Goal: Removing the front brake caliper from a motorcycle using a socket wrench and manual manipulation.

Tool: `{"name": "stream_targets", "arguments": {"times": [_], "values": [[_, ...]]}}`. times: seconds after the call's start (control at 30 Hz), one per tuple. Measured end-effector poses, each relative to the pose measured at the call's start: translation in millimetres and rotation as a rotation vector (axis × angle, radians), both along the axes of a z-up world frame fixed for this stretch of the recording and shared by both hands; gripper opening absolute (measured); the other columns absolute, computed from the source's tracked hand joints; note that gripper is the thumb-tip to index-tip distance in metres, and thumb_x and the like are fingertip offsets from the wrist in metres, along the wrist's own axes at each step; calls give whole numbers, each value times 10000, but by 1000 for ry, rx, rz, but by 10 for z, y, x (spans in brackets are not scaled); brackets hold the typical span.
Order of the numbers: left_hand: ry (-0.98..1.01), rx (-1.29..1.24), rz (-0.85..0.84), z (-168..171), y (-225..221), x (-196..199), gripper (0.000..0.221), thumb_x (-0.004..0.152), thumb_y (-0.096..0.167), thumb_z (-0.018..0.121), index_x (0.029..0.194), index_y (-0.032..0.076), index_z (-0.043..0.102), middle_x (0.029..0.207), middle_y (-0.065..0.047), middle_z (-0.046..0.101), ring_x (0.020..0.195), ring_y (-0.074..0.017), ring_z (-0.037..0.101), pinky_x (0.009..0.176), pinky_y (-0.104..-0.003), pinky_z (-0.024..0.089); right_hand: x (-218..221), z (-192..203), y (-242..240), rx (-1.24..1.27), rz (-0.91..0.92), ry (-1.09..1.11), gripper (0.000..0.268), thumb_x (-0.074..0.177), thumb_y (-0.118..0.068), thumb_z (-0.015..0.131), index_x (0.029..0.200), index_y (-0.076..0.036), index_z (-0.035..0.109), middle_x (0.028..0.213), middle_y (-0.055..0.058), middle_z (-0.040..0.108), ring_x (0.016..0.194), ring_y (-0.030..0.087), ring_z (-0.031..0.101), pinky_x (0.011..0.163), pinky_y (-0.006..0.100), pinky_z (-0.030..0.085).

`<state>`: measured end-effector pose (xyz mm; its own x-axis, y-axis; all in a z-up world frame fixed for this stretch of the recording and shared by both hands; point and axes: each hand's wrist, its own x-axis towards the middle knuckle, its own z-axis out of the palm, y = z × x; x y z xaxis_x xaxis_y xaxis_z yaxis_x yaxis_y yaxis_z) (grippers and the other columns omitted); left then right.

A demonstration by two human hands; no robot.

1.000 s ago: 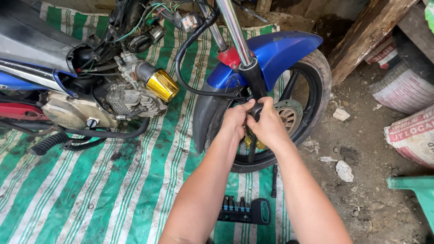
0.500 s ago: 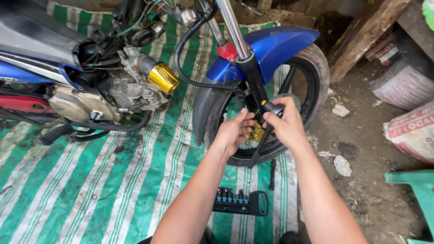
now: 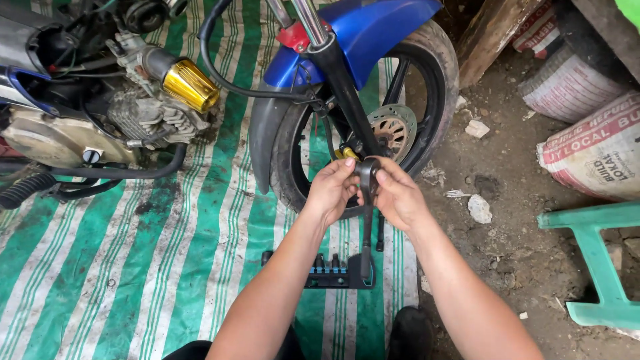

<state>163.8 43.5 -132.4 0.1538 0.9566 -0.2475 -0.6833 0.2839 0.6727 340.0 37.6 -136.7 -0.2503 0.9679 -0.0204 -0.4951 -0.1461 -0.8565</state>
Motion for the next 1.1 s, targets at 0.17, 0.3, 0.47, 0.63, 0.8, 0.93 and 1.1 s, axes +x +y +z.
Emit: {"name": "stream_targets", "arguments": {"times": [0.17,0.3,0.47,0.63,0.8,0.93,1.1], "values": [[12,57,-18,-160,126,149,239,1048,264,836,1124,53,753,783,-105,773,676,-133,749,656,-222,583,80,-94,57,-29,-80,64,411,1086,-201,661,1487,-116,677,970,318,731,799,383,770,614,415,597],[-2,89,9,-56,162,167,229,1031,254,857,1099,59,758,776,-114,776,667,-144,760,642,-227,588,51,-49,129,-31,-97,117,443,1073,-212,667,1496,-80,673,1010,346,732,854,391,754,608,402,567],[33,133,23,-14,298,84,242,1026,247,859,1116,45,760,788,-145,786,671,-176,775,635,-245,594,-9,42,220,-4,-99,145,440,1068,-180,669,1495,-73,672,1020,379,751,836,419,765,601,426,564],[6,99,2,6,286,95,254,1008,250,871,1119,49,763,810,-144,794,703,-200,804,669,-275,660,33,3,230,4,-120,128,415,1054,-126,693,1465,-71,693,989,419,752,783,451,780,567,433,580],[-48,10,130,-437,448,41,269,1046,293,821,1076,56,698,851,-101,776,747,-191,815,697,-265,694,414,-382,339,123,90,402,401,1042,-193,684,1437,-120,695,1308,297,714,857,419,662,588,454,513],[121,8,205,-361,420,-67,305,1029,307,838,1145,53,716,940,-118,766,824,-236,845,765,-341,737,573,-537,365,91,281,403,419,1038,-208,625,1433,-81,686,1291,342,673,800,391,613,562,466,533],[210,34,152,-387,405,-22,309,1008,247,870,1202,33,762,957,-85,664,814,-316,853,684,-337,748,319,-1499,188,-88,104,-712,411,912,-5,830,1321,-38,810,1224,270,787,682,266,685,408,282,548]]}}
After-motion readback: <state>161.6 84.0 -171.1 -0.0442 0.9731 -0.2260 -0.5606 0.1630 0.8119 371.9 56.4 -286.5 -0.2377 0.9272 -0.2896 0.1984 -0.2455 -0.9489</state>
